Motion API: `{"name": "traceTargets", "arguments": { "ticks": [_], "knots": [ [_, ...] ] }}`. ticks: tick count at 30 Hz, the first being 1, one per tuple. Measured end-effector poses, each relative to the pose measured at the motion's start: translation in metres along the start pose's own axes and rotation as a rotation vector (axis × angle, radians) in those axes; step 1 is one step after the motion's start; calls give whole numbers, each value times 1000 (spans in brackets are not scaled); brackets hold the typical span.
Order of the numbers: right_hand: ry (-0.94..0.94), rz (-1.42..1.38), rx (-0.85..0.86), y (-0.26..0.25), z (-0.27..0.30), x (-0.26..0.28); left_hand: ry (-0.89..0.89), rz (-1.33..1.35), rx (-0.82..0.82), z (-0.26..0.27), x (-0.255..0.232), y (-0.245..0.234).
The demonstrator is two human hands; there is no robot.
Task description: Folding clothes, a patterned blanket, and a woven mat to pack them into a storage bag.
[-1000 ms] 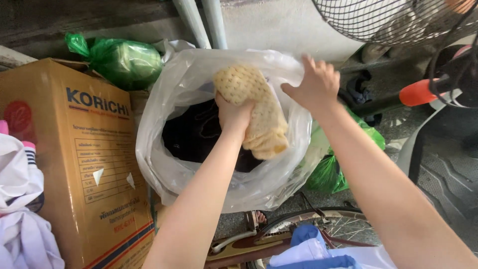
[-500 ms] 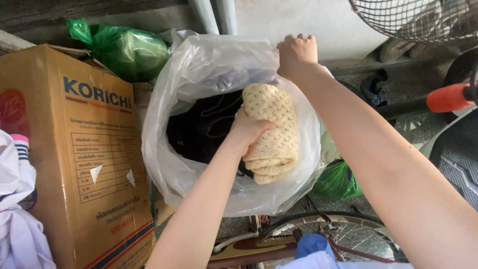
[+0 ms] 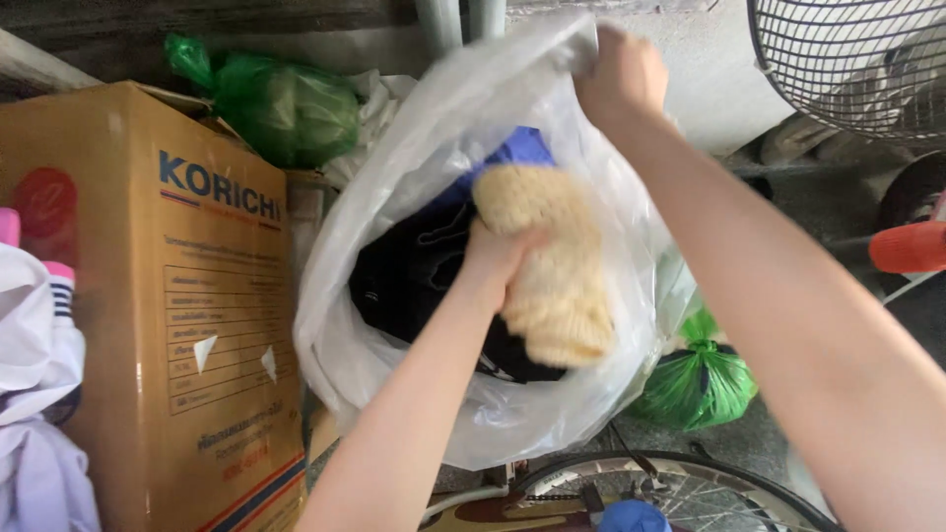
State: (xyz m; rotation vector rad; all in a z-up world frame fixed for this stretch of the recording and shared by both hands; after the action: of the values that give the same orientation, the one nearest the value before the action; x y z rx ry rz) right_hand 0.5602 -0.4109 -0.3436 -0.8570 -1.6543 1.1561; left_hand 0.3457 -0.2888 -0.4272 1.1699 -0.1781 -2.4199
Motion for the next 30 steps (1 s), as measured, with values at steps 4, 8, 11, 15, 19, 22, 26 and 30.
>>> {"name": "traceTargets", "arguments": {
  "ticks": [4, 8, 11, 15, 19, 22, 26, 30],
  "knots": [
    [-40, 44, 75, -26, 6, 21, 203, 107, -72, -41, -30, 20],
    [35, 50, 323, -19, 36, 14, 285, -167, -336, -105, -15, 32],
    [18, 187, 314, -30, 71, 10, 218, -419, -269, -153, 3, 43],
    [165, 342, 354, -45, 114, -18, 451, -616, -378, -72, -22, 61],
    [296, 163, 569, -38, 125, -33, 561, -1019, -425, -3, 4, 69],
    [374, 254, 851, -24, 130, -42, 908, -1437, -302, 8, 3, 92],
    [285, 84, 541, -34, 106, -33, 720, -1021, -366, -36, -23, 84],
    [233, 4, 512, -41, 110, -18, -58, -197, -549, -49, -43, 43]
  ]
}}
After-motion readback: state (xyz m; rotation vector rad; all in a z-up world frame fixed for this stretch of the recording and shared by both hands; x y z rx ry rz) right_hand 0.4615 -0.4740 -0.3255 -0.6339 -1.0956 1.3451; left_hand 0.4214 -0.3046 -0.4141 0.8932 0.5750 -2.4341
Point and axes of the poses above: each hand's wrist, its own z-axis away from the middle knuckle, its own y-axis out of the palm, x = y × z, the point moved 5 cm from there along -z, towards the middle knuckle, and after that the axes turned 7 degrees about x, right-handed, at the moved point
